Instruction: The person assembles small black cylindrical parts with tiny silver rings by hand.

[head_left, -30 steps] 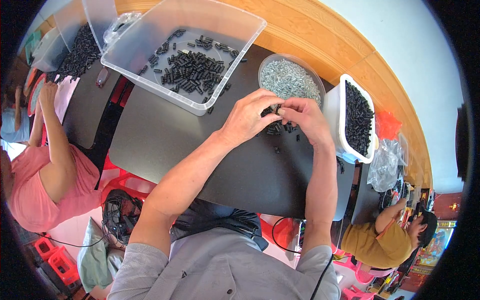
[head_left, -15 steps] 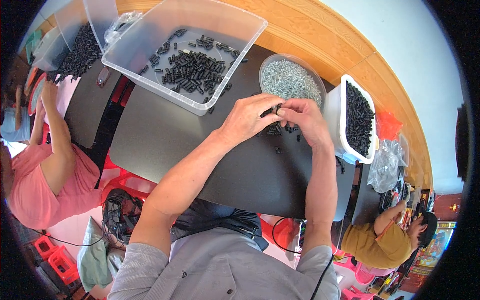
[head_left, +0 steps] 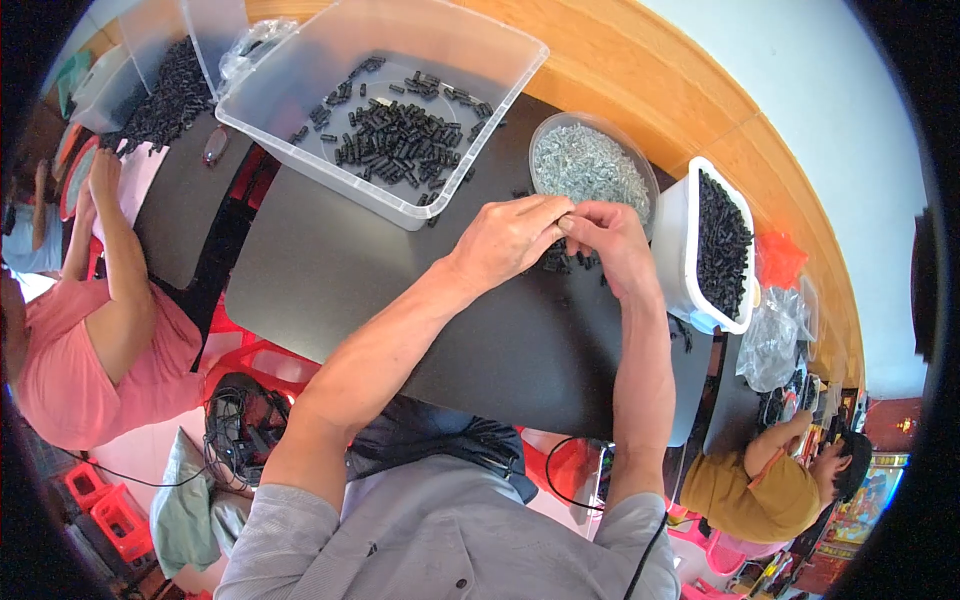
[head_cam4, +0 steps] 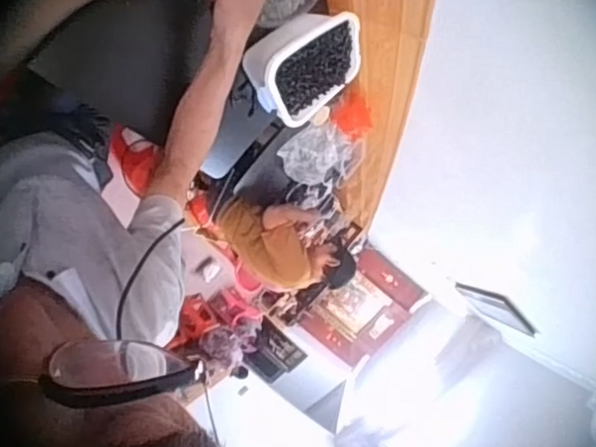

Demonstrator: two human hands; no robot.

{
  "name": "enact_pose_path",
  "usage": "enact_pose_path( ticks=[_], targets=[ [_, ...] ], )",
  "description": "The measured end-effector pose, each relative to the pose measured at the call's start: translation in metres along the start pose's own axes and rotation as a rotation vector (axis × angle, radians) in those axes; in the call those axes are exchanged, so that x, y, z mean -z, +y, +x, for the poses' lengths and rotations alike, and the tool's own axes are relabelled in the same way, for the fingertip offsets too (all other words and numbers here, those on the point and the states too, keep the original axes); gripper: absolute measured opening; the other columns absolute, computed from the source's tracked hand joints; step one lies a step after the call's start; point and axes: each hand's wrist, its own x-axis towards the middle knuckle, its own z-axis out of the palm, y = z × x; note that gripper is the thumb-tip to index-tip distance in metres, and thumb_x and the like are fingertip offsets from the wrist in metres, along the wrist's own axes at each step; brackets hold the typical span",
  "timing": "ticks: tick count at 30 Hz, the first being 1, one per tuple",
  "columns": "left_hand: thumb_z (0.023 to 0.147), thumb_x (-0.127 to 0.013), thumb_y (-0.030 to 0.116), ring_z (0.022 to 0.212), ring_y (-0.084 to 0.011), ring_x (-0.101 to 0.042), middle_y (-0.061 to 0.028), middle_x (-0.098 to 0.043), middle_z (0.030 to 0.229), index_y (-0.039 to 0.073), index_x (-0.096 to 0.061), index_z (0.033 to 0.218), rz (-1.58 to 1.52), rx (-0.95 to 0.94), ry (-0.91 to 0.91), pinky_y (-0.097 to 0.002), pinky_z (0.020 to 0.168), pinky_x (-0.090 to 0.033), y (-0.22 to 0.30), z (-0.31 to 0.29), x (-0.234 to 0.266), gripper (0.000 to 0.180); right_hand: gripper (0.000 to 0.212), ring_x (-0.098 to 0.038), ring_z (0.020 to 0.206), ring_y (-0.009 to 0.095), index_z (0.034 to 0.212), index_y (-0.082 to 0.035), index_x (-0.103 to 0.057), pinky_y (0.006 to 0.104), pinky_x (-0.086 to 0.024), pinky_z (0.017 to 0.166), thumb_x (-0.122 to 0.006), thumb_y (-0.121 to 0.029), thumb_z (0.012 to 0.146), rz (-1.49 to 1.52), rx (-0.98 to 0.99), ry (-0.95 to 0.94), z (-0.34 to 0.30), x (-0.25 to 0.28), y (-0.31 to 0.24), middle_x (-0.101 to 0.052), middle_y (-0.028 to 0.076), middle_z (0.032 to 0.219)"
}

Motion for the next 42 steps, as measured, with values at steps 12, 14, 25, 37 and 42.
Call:
enact_pose_path(
  ticks=[12, 14, 25, 37, 42],
  targets=[
    [0.078, -0.077, 0.002, 0.087, -0.0305, -0.073, -0.0135, -0.073, 0.098, 0.003, -0.066, 0.108, -0.032, 0.037, 0.1, -0.0365, 0.072, -0.06, -0.002, -0.001, -0.002, 0.032, 0.016, -0.056, 0.066, 0.007, 0.1, -0.003, -0.075, 0.0223, -0.04, 0.061, -0.068, -0.016, 0.093, 0.158, 0.028, -0.074, -0.003, 0.005, -0.004, -0.068, 0.001, 0.073],
    [0.078, -0.077, 0.002, 0.087, -0.0303, -0.073, -0.0131, -0.073, 0.097, 0.003, -0.066, 0.108, -0.026, 0.036, 0.095, -0.0367, 0.072, -0.06, -0.003, -0.001, -0.002, 0.032, 0.016, -0.056, 0.066, 0.007, 0.1, -0.003, -0.075, 0.0224, -0.041, 0.062, -0.068, -0.016, 0.093, 0.155, 0.024, -0.078, -0.002, 0.006, -0.004, -0.068, 0.001, 0.073],
    [0.081, -0.078, 0.003, 0.1, -0.0288, -0.072, -0.0168, -0.071, 0.112, 0.002, -0.065, 0.124, -0.103, 0.154, 0.089, -0.0357, 0.086, -0.058, 0.002, -0.003, -0.005, 0.045, 0.012, -0.059, 0.068, 0.008, 0.091, -0.002, -0.074, 0.0244, -0.044, 0.061, -0.072, -0.014, 0.089, -0.007, 0.057, 0.138, -0.004, -0.013, -0.01, -0.068, 0.001, 0.073],
    [0.088, -0.068, 0.001, 0.102, -0.0356, -0.067, -0.0167, -0.068, 0.111, 0.004, -0.064, 0.121, 0.001, 0.28, 0.15, -0.0411, 0.085, -0.055, -0.02, 0.0, 0.0, 0.034, 0.029, -0.071, 0.083, 0.014, 0.116, -0.001, -0.07, 0.0305, -0.056, 0.073, -0.07, -0.009, 0.087, -0.131, 0.493, 0.306, 0.019, -0.035, -0.091, -0.075, 0.014, 0.093],
    [0.088, -0.068, -0.001, 0.099, -0.0322, -0.068, -0.0152, -0.069, 0.109, 0.004, -0.067, 0.118, 0.015, 0.262, 0.16, -0.038, 0.083, -0.055, -0.021, -0.002, 0.002, 0.031, 0.013, -0.072, 0.075, 0.019, 0.097, -0.003, -0.073, 0.0332, -0.055, 0.069, -0.07, -0.008, 0.086, -0.597, 0.213, 0.331, -0.026, -0.012, -0.052, -0.073, 0.013, 0.083]
  ],
)
